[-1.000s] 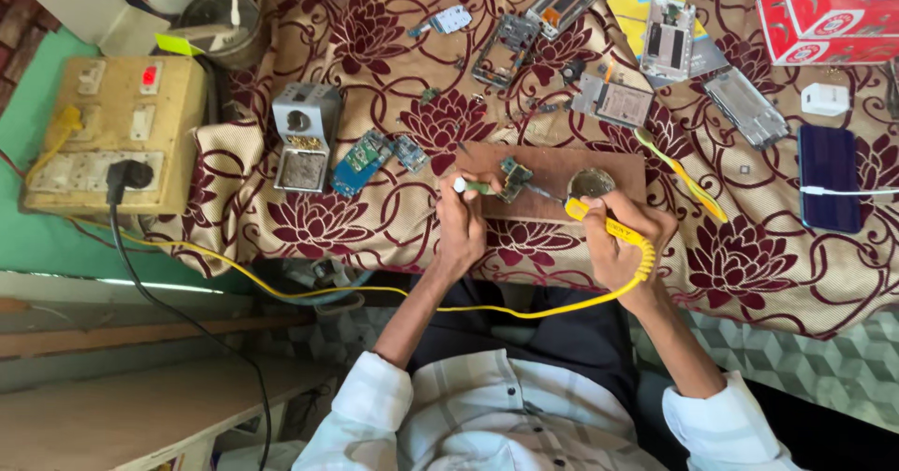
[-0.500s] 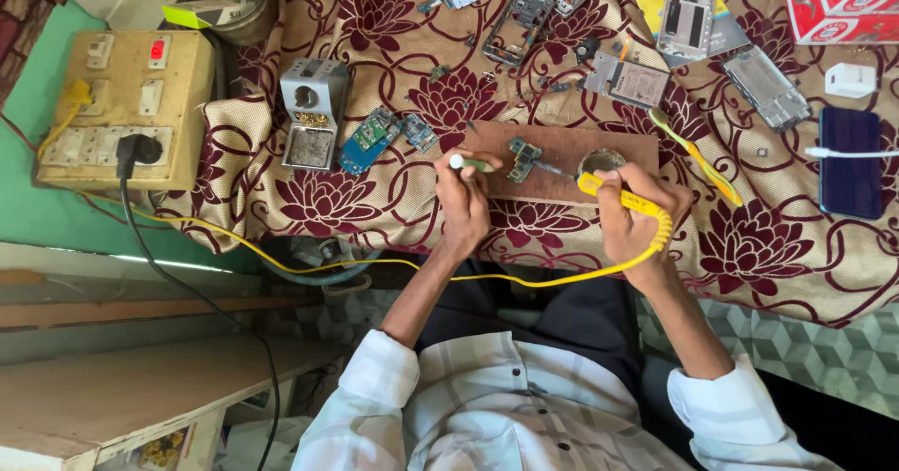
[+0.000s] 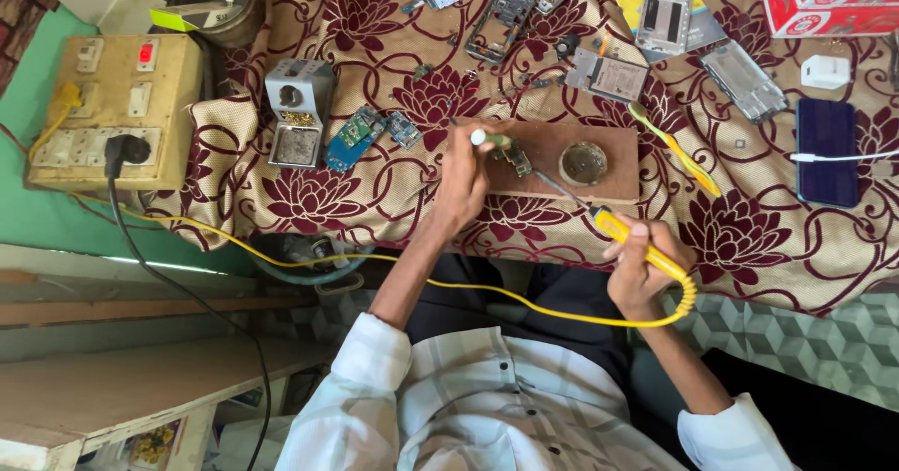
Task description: The person solders a small circuit board using a soldering iron and solder wire. They repeatedly apply heat to specific points on the board while feeding solder to create connections. The person holds the board steady with one hand and manipulates the tools with the other.
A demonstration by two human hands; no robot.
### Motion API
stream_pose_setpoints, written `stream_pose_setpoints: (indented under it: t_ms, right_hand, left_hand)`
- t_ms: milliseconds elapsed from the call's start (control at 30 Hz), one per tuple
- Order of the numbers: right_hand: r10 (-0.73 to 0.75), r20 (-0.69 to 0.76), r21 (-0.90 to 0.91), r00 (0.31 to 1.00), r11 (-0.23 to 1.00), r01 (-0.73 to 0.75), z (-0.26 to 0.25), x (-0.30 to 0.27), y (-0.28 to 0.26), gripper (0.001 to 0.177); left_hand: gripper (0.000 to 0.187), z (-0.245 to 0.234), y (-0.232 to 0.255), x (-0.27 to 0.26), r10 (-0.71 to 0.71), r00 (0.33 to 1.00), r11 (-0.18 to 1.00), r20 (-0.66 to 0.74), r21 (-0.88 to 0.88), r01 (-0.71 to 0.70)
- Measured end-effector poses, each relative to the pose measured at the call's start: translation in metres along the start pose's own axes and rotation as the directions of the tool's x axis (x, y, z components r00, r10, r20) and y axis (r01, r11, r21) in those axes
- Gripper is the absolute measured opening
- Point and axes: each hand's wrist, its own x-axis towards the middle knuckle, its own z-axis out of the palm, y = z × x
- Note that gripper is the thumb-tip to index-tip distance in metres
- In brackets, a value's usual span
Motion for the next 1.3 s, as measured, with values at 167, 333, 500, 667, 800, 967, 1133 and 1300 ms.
stream_pose_setpoints:
  t_ms: [167,333,500,667,800,967,1133,1300]
  right_hand:
    - [0.199,0.035,0.164,0.979,0.966,-0.202,0.016,-0.014,-0.002,0.033]
    - [0.087,0.08,0.026,0.993,0.996,-0.09,0.017,-0.011,-0.003,0.03]
    - [0.051,0.042,0.014,0.998,0.999,-0.052,0.011,-0.016,0.002,0.031]
    - [-0.063,-0.026,0.139,0.998,0.988,0.066,0.013,-0.021,0.012,0.04]
    - [-0.071,-0.027,0.197,0.997,0.978,0.074,0.015,-0.023,0.015,0.049]
    - [-0.088,0.003,0.163,0.996,0.983,0.086,0.019,-0.023,0.015,0.052]
    - [-0.049,0.018,0.189,0.999,0.981,0.045,0.016,-0.027,0.026,0.05]
    - [0.001,0.018,0.31,1.0,0.951,-0.006,0.019,-0.033,0.04,0.052]
  left_hand:
    - [0.039,-0.006,-0.003,-0.003,-0.045,0.994,0.996,0.096,0.083,0.037]
    - [0.027,-0.009,-0.01,-0.021,-0.006,1.0,0.999,-0.007,-0.051,0.006]
    - [0.027,-0.018,-0.03,-0.024,0.005,0.987,0.998,-0.16,0.066,0.005]
    - [0.019,-0.018,-0.026,-0.03,0.027,0.97,0.999,-0.241,-0.012,-0.031]
    - [0.015,-0.014,-0.012,-0.037,-0.047,0.966,0.999,-0.253,-0.035,0.04]
    - [0.013,-0.012,-0.009,-0.032,0.008,0.98,0.999,-0.199,-0.05,-0.018]
    - [0.012,-0.002,-0.021,-0.035,-0.006,0.988,0.998,-0.156,-0.056,-0.003]
    - [0.008,0.0,-0.027,-0.047,-0.106,0.983,0.993,-0.151,0.028,0.111]
